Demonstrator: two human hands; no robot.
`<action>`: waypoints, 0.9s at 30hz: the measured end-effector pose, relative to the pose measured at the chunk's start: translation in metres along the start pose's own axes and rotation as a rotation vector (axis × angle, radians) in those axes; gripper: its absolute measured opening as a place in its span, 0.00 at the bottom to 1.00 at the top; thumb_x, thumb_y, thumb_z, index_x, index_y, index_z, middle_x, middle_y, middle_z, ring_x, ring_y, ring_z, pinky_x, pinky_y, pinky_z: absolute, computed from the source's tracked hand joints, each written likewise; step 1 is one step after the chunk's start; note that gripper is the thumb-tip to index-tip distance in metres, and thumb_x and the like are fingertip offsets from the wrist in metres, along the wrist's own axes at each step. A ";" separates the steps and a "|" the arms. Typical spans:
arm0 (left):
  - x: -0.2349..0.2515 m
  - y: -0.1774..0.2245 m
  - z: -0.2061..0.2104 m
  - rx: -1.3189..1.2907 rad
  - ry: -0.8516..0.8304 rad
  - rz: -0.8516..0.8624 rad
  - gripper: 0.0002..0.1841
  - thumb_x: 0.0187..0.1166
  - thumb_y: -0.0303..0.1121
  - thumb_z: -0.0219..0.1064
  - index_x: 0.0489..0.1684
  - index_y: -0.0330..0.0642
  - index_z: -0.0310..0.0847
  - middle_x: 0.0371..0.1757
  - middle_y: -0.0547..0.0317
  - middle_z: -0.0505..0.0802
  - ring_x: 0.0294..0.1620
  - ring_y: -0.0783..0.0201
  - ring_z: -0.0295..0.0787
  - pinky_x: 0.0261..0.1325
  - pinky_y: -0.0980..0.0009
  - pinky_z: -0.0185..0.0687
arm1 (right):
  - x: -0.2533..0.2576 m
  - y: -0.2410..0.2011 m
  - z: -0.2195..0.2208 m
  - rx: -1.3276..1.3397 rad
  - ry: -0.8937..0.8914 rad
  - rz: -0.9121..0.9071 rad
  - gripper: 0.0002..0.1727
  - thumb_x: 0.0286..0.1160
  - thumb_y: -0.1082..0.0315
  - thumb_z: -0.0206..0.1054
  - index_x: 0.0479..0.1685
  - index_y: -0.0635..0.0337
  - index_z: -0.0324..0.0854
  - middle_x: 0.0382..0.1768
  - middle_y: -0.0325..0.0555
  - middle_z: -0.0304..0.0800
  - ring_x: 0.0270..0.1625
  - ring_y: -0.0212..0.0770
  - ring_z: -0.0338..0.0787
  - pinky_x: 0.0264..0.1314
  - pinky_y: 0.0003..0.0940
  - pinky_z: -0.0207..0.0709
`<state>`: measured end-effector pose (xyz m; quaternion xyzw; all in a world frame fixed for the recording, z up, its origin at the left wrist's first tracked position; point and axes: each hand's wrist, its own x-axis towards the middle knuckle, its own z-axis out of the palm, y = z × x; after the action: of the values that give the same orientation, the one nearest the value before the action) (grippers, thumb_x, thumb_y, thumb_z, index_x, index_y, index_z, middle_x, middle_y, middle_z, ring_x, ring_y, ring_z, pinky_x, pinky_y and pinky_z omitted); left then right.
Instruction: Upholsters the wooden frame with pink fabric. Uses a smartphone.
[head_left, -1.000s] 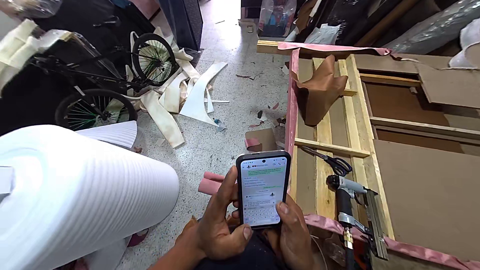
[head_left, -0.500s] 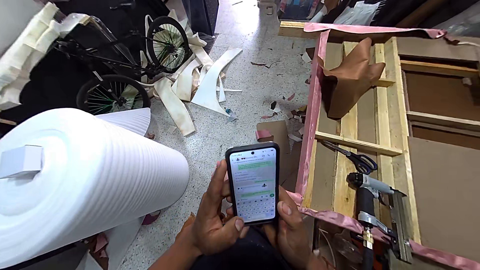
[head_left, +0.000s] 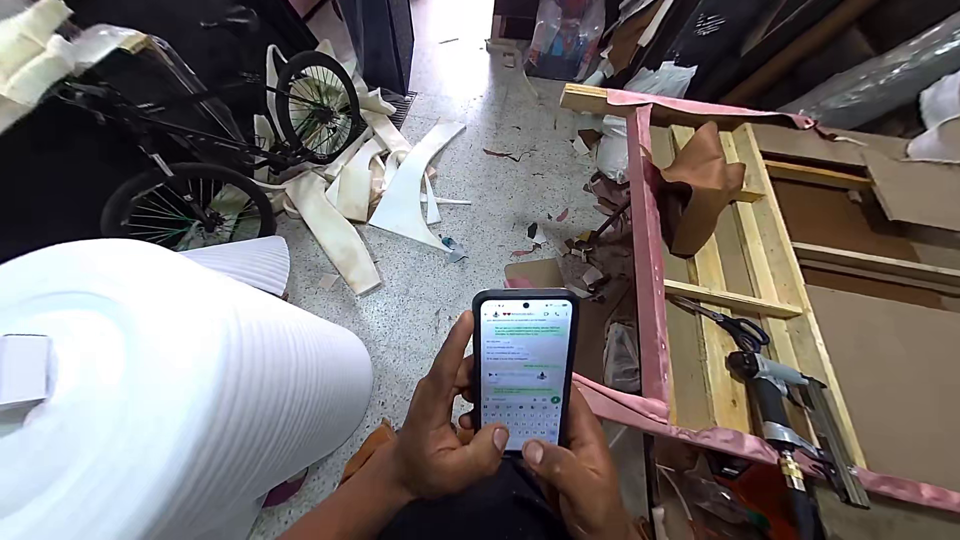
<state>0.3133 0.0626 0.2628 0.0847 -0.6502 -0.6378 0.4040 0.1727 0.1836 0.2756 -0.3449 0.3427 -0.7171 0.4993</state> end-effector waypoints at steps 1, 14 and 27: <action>-0.001 0.002 -0.010 -0.010 -0.006 -0.010 0.51 0.77 0.43 0.72 0.97 0.67 0.35 0.66 0.50 0.89 0.58 0.58 0.91 0.57 0.64 0.89 | 0.003 0.006 0.008 -0.004 0.006 0.001 0.32 0.77 0.71 0.67 0.82 0.58 0.62 0.65 0.53 0.86 0.60 0.45 0.92 0.57 0.43 0.91; 0.002 0.006 -0.071 -0.017 -0.080 0.030 0.50 0.79 0.45 0.68 0.97 0.68 0.31 0.71 0.53 0.87 0.64 0.57 0.88 0.64 0.61 0.86 | 0.035 0.032 0.055 -0.010 0.125 -0.028 0.25 0.86 0.64 0.64 0.78 0.63 0.68 0.60 0.61 0.89 0.53 0.50 0.95 0.45 0.45 0.94; 0.024 -0.002 -0.055 -0.071 0.007 -0.009 0.50 0.79 0.47 0.69 0.98 0.65 0.32 0.67 0.47 0.88 0.61 0.55 0.90 0.63 0.59 0.88 | 0.052 0.018 0.020 0.159 -0.071 0.036 0.30 0.80 0.72 0.57 0.83 0.62 0.61 0.69 0.58 0.82 0.66 0.51 0.89 0.62 0.51 0.88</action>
<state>0.3312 0.0053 0.2640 0.0755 -0.6255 -0.6618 0.4063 0.1846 0.1266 0.2795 -0.3231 0.2726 -0.7204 0.5498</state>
